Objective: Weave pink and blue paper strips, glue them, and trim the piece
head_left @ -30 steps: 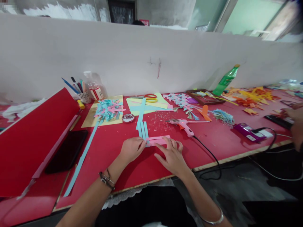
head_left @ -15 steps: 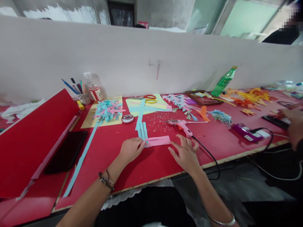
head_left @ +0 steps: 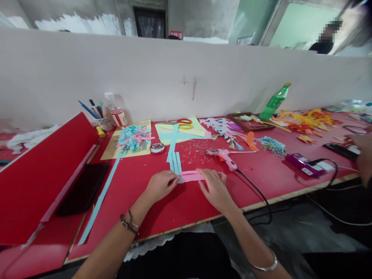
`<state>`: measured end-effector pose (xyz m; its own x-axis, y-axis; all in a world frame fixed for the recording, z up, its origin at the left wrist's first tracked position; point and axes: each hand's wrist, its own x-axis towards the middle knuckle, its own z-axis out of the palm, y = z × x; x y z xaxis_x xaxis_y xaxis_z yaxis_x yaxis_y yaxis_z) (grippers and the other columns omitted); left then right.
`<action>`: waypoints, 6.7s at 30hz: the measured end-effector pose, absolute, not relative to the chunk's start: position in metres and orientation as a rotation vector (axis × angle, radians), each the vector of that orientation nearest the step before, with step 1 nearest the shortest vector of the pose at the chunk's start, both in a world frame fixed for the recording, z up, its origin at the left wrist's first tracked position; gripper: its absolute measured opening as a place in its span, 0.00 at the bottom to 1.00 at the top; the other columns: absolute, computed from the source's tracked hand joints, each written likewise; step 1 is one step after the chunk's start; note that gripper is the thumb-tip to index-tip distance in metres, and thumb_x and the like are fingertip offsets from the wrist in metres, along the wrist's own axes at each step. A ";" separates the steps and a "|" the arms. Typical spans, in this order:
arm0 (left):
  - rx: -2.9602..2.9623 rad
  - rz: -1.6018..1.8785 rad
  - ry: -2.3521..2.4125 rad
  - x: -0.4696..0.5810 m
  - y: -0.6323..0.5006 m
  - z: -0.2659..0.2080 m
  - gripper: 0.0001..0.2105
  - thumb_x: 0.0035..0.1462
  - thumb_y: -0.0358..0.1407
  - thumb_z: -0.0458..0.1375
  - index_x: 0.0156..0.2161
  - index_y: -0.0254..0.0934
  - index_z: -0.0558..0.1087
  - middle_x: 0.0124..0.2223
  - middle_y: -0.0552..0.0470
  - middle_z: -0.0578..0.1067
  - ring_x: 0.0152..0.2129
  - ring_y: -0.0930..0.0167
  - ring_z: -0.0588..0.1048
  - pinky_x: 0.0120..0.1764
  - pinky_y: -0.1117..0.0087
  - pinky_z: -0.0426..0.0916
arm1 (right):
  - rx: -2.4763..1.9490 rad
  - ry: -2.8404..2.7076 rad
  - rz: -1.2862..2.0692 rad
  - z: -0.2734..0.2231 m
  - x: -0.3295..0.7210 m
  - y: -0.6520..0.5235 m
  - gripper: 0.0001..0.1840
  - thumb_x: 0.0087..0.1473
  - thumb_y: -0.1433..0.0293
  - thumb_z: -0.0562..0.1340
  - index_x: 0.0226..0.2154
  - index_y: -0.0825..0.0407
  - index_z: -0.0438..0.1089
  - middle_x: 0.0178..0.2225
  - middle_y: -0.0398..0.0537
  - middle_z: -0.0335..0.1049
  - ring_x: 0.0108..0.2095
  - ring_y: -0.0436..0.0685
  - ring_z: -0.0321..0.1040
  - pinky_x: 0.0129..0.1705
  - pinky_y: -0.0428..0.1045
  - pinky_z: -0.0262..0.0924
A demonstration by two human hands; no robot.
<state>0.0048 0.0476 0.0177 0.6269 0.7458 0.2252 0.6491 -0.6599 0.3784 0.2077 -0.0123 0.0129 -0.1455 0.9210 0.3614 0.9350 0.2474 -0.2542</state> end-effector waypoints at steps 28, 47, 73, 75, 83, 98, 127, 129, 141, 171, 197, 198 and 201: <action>2.703 0.323 1.259 -0.023 0.037 0.018 0.15 0.56 0.40 0.48 0.47 0.38 0.65 0.44 0.47 0.68 0.40 0.66 0.67 0.41 0.66 0.64 | -1.389 -2.413 0.479 0.023 0.192 0.032 0.33 0.47 0.63 0.57 0.55 0.45 0.47 0.53 0.51 0.57 0.53 0.59 0.52 0.55 0.63 0.28; 2.588 0.401 1.012 0.004 0.070 0.010 0.07 0.52 0.28 0.52 0.35 0.37 0.70 0.34 0.52 0.71 0.30 0.73 0.69 0.32 0.77 0.62 | -1.314 -2.445 0.412 0.017 0.205 0.055 0.09 0.52 0.66 0.55 0.36 0.49 0.68 0.38 0.46 0.68 0.43 0.55 0.61 0.51 0.61 0.33; 2.569 0.403 1.223 0.008 0.058 0.019 0.06 0.48 0.30 0.53 0.33 0.41 0.68 0.33 0.57 0.74 0.28 0.74 0.71 0.27 0.77 0.58 | -1.234 -2.349 0.731 0.028 0.199 0.062 0.13 0.49 0.70 0.56 0.41 0.51 0.64 0.34 0.45 0.69 0.37 0.55 0.65 0.46 0.54 0.49; 2.550 0.398 1.277 0.009 0.057 0.021 0.06 0.48 0.31 0.52 0.33 0.41 0.68 0.32 0.57 0.74 0.27 0.74 0.71 0.27 0.77 0.58 | -1.190 -2.234 0.827 0.029 0.198 0.063 0.15 0.49 0.69 0.56 0.42 0.52 0.62 0.30 0.43 0.68 0.32 0.52 0.65 0.43 0.52 0.53; 2.514 0.388 1.456 0.015 0.056 0.024 0.08 0.52 0.38 0.50 0.36 0.39 0.68 0.30 0.55 0.76 0.26 0.72 0.73 0.23 0.76 0.55 | -0.872 -1.813 1.260 0.027 0.189 0.065 0.16 0.48 0.70 0.56 0.42 0.53 0.58 0.34 0.46 0.66 0.37 0.50 0.65 0.41 0.48 0.58; 2.479 0.348 1.538 0.011 0.061 0.020 0.12 0.55 0.38 0.47 0.37 0.38 0.71 0.31 0.50 0.76 0.28 0.68 0.73 0.25 0.74 0.56 | -0.887 -1.394 0.859 0.036 0.219 0.082 0.08 0.48 0.68 0.52 0.31 0.52 0.63 0.19 0.39 0.57 0.22 0.48 0.56 0.27 0.45 0.53; 2.310 0.475 1.445 0.008 0.065 0.018 0.12 0.53 0.34 0.46 0.31 0.38 0.73 0.31 0.52 0.76 0.29 0.71 0.74 0.31 0.75 0.62 | -2.319 -1.757 0.175 0.044 0.303 0.081 0.18 0.55 0.69 0.47 0.46 0.58 0.59 0.43 0.61 0.67 0.45 0.61 0.63 0.40 0.51 0.55; 2.259 0.497 1.430 0.008 0.064 0.019 0.12 0.53 0.33 0.47 0.30 0.38 0.72 0.32 0.52 0.76 0.28 0.72 0.73 0.30 0.76 0.61 | -2.142 -1.821 0.060 0.053 0.300 0.088 0.18 0.55 0.69 0.47 0.47 0.57 0.58 0.43 0.59 0.67 0.44 0.60 0.63 0.41 0.51 0.55; 2.098 0.631 1.376 0.007 0.058 0.023 0.10 0.52 0.28 0.42 0.33 0.39 0.65 0.30 0.54 0.75 0.28 0.71 0.73 0.30 0.75 0.61 | -1.781 -1.732 0.082 0.014 0.313 0.107 0.21 0.45 0.70 0.53 0.44 0.55 0.62 0.42 0.54 0.67 0.43 0.61 0.63 0.43 0.53 0.57; 1.908 0.696 1.339 0.004 0.061 0.021 0.12 0.57 0.39 0.38 0.34 0.40 0.62 0.28 0.55 0.76 0.30 0.69 0.73 0.34 0.72 0.63 | -1.502 -2.198 0.414 0.010 0.268 0.087 0.33 0.39 0.54 0.61 0.45 0.56 0.62 0.41 0.55 0.67 0.39 0.62 0.65 0.38 0.52 0.58; 1.968 0.656 1.386 0.003 0.063 0.020 0.14 0.58 0.39 0.38 0.35 0.39 0.64 0.31 0.53 0.76 0.32 0.70 0.72 0.35 0.71 0.63 | -1.438 -2.276 0.379 0.006 0.256 0.084 0.24 0.44 0.60 0.59 0.42 0.57 0.61 0.39 0.57 0.67 0.37 0.59 0.65 0.36 0.50 0.57; 1.962 0.655 1.374 0.003 0.063 0.020 0.14 0.58 0.39 0.38 0.35 0.39 0.64 0.30 0.54 0.76 0.31 0.70 0.73 0.34 0.72 0.63 | -1.434 -2.280 0.380 0.007 0.256 0.084 0.23 0.45 0.60 0.59 0.42 0.57 0.61 0.39 0.56 0.67 0.37 0.59 0.65 0.35 0.50 0.57; 1.961 0.663 1.356 0.002 0.064 0.018 0.14 0.58 0.40 0.38 0.35 0.39 0.64 0.30 0.54 0.76 0.30 0.70 0.73 0.35 0.71 0.63 | -1.429 -2.295 0.386 0.007 0.256 0.084 0.23 0.45 0.60 0.58 0.42 0.56 0.61 0.40 0.57 0.67 0.38 0.59 0.65 0.36 0.50 0.57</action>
<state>0.0022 0.0637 0.0180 0.3356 0.9412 0.0398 0.6097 -0.2493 0.7524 0.2560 0.0836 0.0071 -0.3921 0.8994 0.1933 0.7866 0.4368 -0.4365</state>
